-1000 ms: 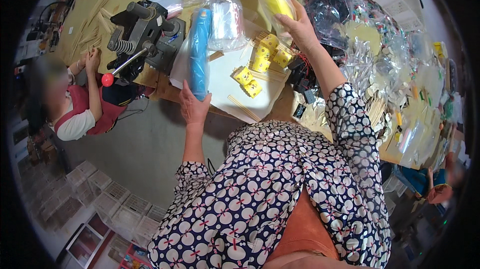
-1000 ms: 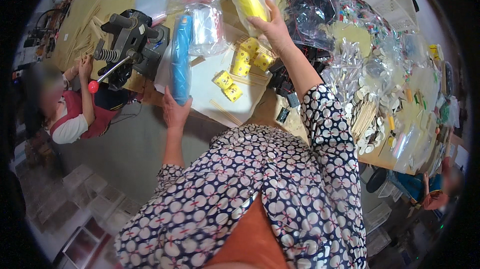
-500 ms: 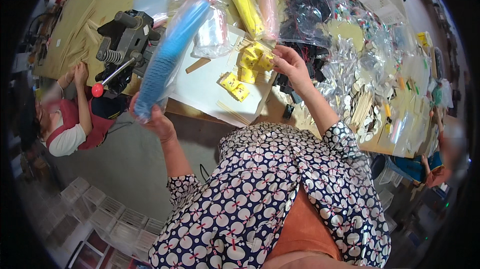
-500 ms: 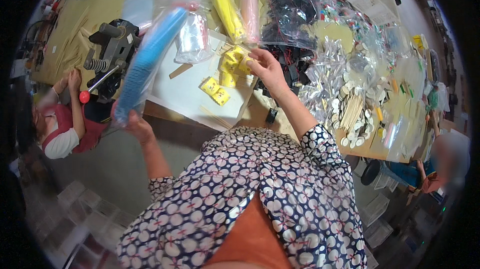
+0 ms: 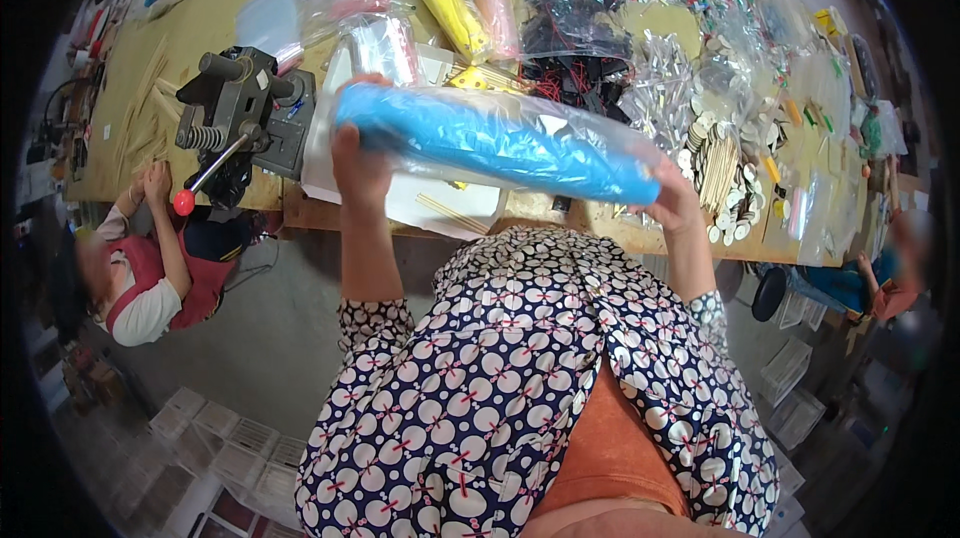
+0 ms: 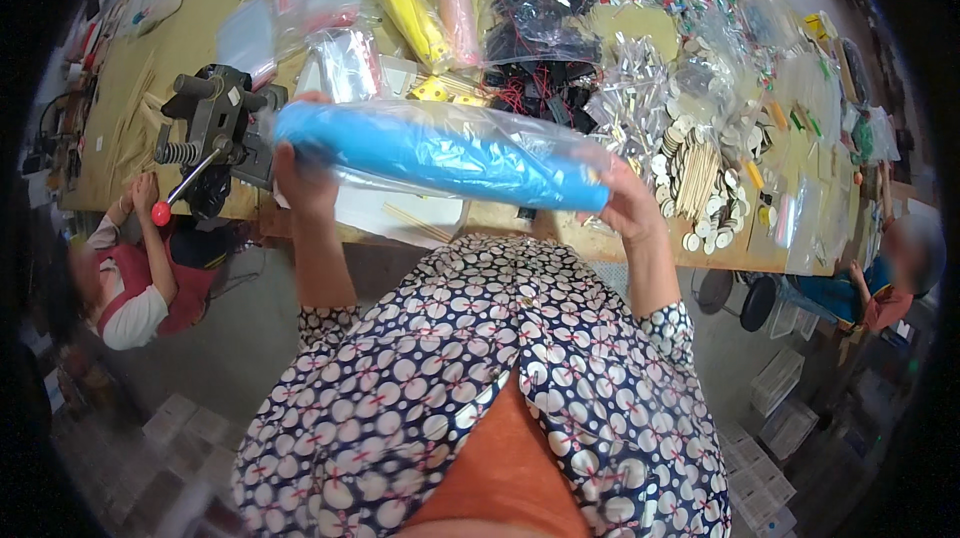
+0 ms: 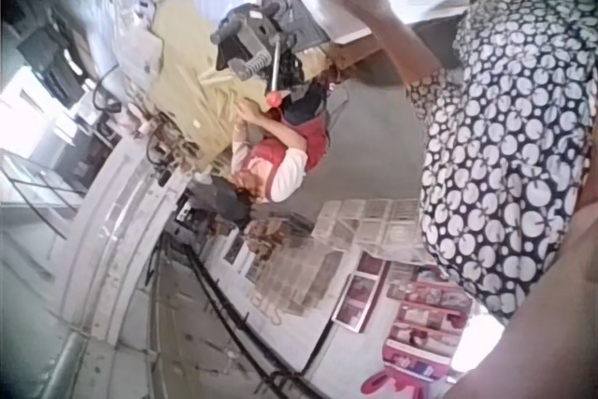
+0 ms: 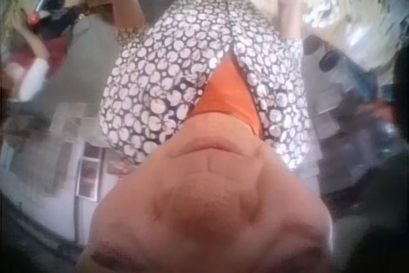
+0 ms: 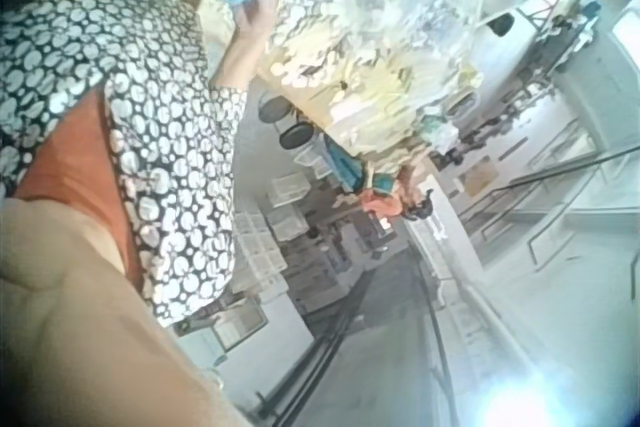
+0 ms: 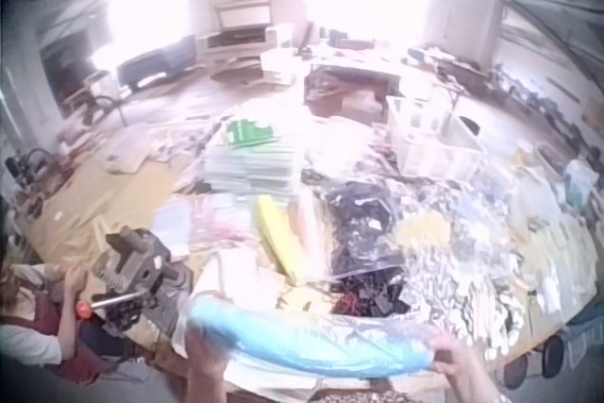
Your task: The person assembles small craft kits by placing wooden discs, sticks, and colorful foam pieces into clear plastic bags. The person handles each component by hand, organizes them on the table, and seals the bags.
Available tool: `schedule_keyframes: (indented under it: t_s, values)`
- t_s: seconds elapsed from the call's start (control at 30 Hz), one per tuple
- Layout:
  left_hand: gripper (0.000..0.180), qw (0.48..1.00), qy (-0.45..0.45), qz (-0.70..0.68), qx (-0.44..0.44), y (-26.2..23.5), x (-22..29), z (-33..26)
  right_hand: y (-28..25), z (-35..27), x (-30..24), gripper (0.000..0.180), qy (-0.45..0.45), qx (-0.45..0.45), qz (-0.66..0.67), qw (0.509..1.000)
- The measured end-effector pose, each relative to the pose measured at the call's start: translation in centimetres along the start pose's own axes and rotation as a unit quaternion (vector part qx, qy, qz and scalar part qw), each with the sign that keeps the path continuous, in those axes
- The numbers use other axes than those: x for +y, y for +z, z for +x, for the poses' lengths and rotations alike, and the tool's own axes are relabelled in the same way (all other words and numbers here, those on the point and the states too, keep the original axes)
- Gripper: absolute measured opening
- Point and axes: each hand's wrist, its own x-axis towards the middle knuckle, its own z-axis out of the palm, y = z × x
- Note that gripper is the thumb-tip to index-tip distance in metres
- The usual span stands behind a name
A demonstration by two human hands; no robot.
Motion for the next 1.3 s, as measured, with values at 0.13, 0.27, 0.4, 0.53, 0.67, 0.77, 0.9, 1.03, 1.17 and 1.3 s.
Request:
schedule_keyframes:
  t_s: [0.13, 0.27, 0.4, 0.53, 0.67, 0.77, 0.9, 1.03, 1.17, 1.3]
  values:
    - [0.068, 0.975, -0.115, -0.176, 0.072, 5.4, -2.9, 2.3, 5.1, -1.1, 4.0, 0.076, 0.108, 0.110, -0.188, 0.970]
    - [0.068, 0.978, -0.133, -0.152, 0.046, 8.2, -4.4, 3.0, 4.1, -1.8, 7.9, 0.088, 0.029, 0.118, -0.063, 0.991]
    - [0.060, 0.963, -0.260, -0.074, 0.013, 9.6, -6.7, 0.7, 4.6, -2.1, 8.3, 0.085, 0.001, 0.094, -0.038, 0.995]
    - [0.059, 0.950, -0.309, -0.038, -0.033, 12.2, -9.2, -3.4, 5.1, -1.3, 8.8, 0.080, -0.001, 0.116, -0.052, 0.992]
    - [0.057, 0.939, -0.337, -0.021, -0.073, 12.8, -9.6, -5.0, 5.4, -0.7, 8.6, 0.077, 0.003, 0.110, -0.135, 0.985]
    - [0.056, 0.933, -0.338, 0.010, -0.126, 12.1, -10.4, -5.9, 7.4, -0.1, 7.1, 0.064, 0.012, 0.150, -0.191, 0.970]
    - [0.053, 0.919, -0.330, -0.008, -0.216, 14.1, -7.2, -5.9, 3.2, 3.1, 1.0, 0.049, -0.053, 0.217, -0.379, 0.898]
    - [0.055, 0.897, -0.334, 0.063, -0.282, 13.8, -9.5, -7.4, 6.6, 6.9, -5.0, 0.046, -0.277, 0.243, -0.336, 0.867]
    - [0.055, 0.871, -0.333, 0.056, -0.357, 15.1, -9.8, -7.9, 6.8, 9.1, -9.0, 0.032, -0.353, 0.234, -0.389, 0.818]
    - [0.054, 0.865, -0.363, 0.036, -0.346, 14.9, -9.0, -7.6, 6.0, 9.7, -8.9, 0.019, -0.453, 0.271, -0.513, 0.677]
